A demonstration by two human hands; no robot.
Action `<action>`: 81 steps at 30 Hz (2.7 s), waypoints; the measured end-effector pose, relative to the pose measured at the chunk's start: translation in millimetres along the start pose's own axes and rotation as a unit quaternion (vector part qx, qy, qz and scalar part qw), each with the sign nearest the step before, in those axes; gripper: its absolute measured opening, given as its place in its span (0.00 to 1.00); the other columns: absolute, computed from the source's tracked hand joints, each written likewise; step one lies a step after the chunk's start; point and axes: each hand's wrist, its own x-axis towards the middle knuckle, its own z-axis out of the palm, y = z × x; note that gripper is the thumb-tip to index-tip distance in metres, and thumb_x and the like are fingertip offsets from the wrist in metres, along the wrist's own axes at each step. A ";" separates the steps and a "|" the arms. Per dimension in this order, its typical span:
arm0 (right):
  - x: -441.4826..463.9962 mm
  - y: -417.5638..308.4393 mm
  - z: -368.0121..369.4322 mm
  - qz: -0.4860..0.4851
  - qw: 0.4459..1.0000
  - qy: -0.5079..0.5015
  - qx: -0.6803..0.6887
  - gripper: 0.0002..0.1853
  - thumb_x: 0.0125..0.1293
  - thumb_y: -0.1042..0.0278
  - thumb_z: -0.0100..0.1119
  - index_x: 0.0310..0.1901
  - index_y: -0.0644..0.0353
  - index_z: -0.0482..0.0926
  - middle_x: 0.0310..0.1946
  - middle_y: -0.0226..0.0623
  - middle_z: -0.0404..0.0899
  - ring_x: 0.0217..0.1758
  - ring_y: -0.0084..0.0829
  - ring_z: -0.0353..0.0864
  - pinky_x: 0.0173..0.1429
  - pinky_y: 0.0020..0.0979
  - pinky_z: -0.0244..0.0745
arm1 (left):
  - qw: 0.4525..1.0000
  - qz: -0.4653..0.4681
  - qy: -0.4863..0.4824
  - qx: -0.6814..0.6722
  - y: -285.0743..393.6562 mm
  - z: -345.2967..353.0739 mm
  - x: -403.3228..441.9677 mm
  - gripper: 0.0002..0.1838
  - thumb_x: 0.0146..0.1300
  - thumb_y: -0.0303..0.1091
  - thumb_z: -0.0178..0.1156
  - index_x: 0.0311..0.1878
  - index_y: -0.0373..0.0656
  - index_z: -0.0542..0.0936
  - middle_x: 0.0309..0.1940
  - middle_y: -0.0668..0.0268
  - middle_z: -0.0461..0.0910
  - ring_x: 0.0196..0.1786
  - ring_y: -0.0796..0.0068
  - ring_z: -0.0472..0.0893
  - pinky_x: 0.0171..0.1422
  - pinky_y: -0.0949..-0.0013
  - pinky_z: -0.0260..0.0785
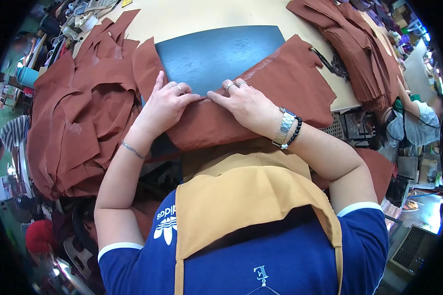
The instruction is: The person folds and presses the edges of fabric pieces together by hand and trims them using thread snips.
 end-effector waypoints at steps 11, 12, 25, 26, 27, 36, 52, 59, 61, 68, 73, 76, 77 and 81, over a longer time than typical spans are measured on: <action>5.3 -4.7 -0.7 0.009 1.000 -0.008 0.006 0.23 0.68 0.70 0.50 0.64 0.42 0.75 0.55 0.49 0.72 0.57 0.48 0.77 0.44 0.42 0.87 | 0.998 0.025 0.042 0.039 -12.3 -1.3 -5.0 0.07 0.62 0.33 0.62 0.41 0.56 0.86 0.40 0.77 0.81 0.48 0.75 0.82 0.75 0.32 0.54; 6.0 -5.2 0.1 0.008 1.000 -0.007 0.005 0.24 0.68 0.70 0.50 0.65 0.41 0.75 0.55 0.49 0.72 0.56 0.48 0.77 0.44 0.42 0.87 | 0.998 0.019 0.048 0.034 -13.5 -0.7 -5.9 0.06 0.63 0.33 0.62 0.40 0.56 0.86 0.40 0.77 0.81 0.48 0.75 0.82 0.75 0.32 0.54; 22.4 -21.7 -1.9 0.033 0.997 -0.058 -0.047 0.29 0.67 0.74 0.49 0.69 0.37 0.72 0.53 0.54 0.73 0.50 0.51 0.81 0.47 0.38 0.85 | 0.997 -0.023 0.054 0.054 -13.9 2.1 -13.3 0.08 0.60 0.31 0.64 0.41 0.57 0.86 0.41 0.75 0.83 0.51 0.73 0.81 0.76 0.31 0.50; 18.8 -16.6 -3.6 0.023 0.997 -0.066 -0.011 0.27 0.68 0.73 0.48 0.67 0.40 0.73 0.52 0.54 0.73 0.50 0.50 0.81 0.48 0.39 0.85 | 0.996 -0.033 0.047 0.067 -11.1 -0.1 -13.7 0.08 0.60 0.31 0.64 0.41 0.57 0.86 0.43 0.75 0.82 0.53 0.73 0.80 0.75 0.29 0.50; 13.9 -9.0 -10.9 0.011 0.997 -0.076 0.023 0.25 0.68 0.73 0.48 0.66 0.43 0.73 0.52 0.54 0.73 0.50 0.50 0.81 0.50 0.39 0.84 | 0.995 -0.047 0.042 0.080 -6.4 -2.3 -14.1 0.09 0.61 0.31 0.64 0.42 0.57 0.86 0.44 0.75 0.82 0.55 0.73 0.80 0.75 0.28 0.49; -39.7 30.0 2.4 0.061 0.986 0.083 0.129 0.30 0.65 0.51 0.64 0.64 0.55 0.71 0.66 0.46 0.69 0.71 0.47 0.66 0.76 0.52 0.57 | 0.945 -0.305 0.086 0.081 87.7 -14.1 -71.7 0.30 0.58 0.63 0.65 0.47 0.44 0.77 0.45 0.59 0.75 0.52 0.55 0.75 0.60 0.51 0.60; -10.6 81.3 -2.4 0.135 0.929 0.153 0.309 0.24 0.77 0.62 0.54 0.69 0.63 0.68 0.67 0.44 0.71 0.72 0.35 0.67 0.77 0.35 0.57 | 0.523 -0.436 0.664 -0.310 31.2 -143.6 -204.8 0.20 0.77 0.40 0.50 0.61 0.34 0.75 0.54 0.65 0.77 0.57 0.76 0.73 0.67 0.69 0.65; -24.7 96.6 28.2 0.115 0.968 0.118 0.188 0.20 0.73 0.66 0.58 0.63 0.64 0.75 0.64 0.44 0.74 0.69 0.39 0.71 0.74 0.37 0.60 | 0.370 -0.341 0.842 0.195 93.4 -268.7 -414.3 0.17 0.75 0.38 0.49 0.50 0.31 0.76 0.47 0.60 0.79 0.51 0.72 0.75 0.61 0.66 0.69; -23.6 98.8 29.0 0.116 0.970 0.118 0.180 0.19 0.73 0.65 0.58 0.61 0.63 0.76 0.64 0.43 0.74 0.69 0.39 0.70 0.74 0.37 0.61 | 0.326 -0.298 0.837 0.324 106.5 -294.9 -427.7 0.17 0.75 0.38 0.49 0.47 0.31 0.77 0.44 0.59 0.79 0.49 0.71 0.76 0.59 0.65 0.70; -25.1 91.3 21.8 0.127 0.969 0.110 0.181 0.18 0.73 0.64 0.59 0.60 0.62 0.77 0.65 0.44 0.73 0.70 0.41 0.70 0.74 0.38 0.62 | 0.534 -0.574 0.511 0.352 45.1 -240.3 -442.3 0.20 0.75 0.41 0.49 0.50 0.28 0.69 0.49 0.45 0.75 0.52 0.54 0.76 0.61 0.57 0.66; -24.3 84.8 18.9 0.124 0.970 0.130 0.164 0.17 0.69 0.66 0.63 0.56 0.62 0.79 0.63 0.46 0.75 0.69 0.46 0.71 0.73 0.41 0.64 | 0.629 -0.730 0.264 0.034 7.2 -4.7 -448.4 0.25 0.78 0.47 0.42 0.64 0.35 0.66 0.58 0.34 0.74 0.61 0.34 0.74 0.64 0.46 0.67; -23.8 83.4 16.4 0.133 0.969 0.125 0.167 0.17 0.68 0.67 0.63 0.56 0.62 0.78 0.63 0.47 0.74 0.70 0.46 0.70 0.74 0.42 0.63 | 0.607 -0.775 0.156 -0.078 33.6 139.1 -473.9 0.28 0.77 0.49 0.44 0.68 0.36 0.70 0.61 0.35 0.73 0.69 0.41 0.69 0.75 0.52 0.59; -23.6 80.0 13.8 0.138 0.968 0.124 0.169 0.17 0.68 0.67 0.63 0.56 0.62 0.78 0.63 0.47 0.74 0.70 0.46 0.70 0.74 0.42 0.63 | 0.601 -0.767 0.222 -0.034 43.0 140.9 -457.1 0.26 0.77 0.48 0.45 0.62 0.35 0.75 0.56 0.40 0.77 0.64 0.46 0.74 0.69 0.54 0.64; -23.1 78.3 12.0 0.144 0.968 0.126 0.160 0.17 0.67 0.67 0.64 0.56 0.61 0.79 0.62 0.47 0.75 0.70 0.47 0.69 0.73 0.42 0.64 | 0.524 -0.710 0.470 -0.005 32.9 97.3 -415.6 0.22 0.79 0.45 0.47 0.41 0.35 0.80 0.26 0.65 0.79 0.32 0.77 0.77 0.40 0.70 0.69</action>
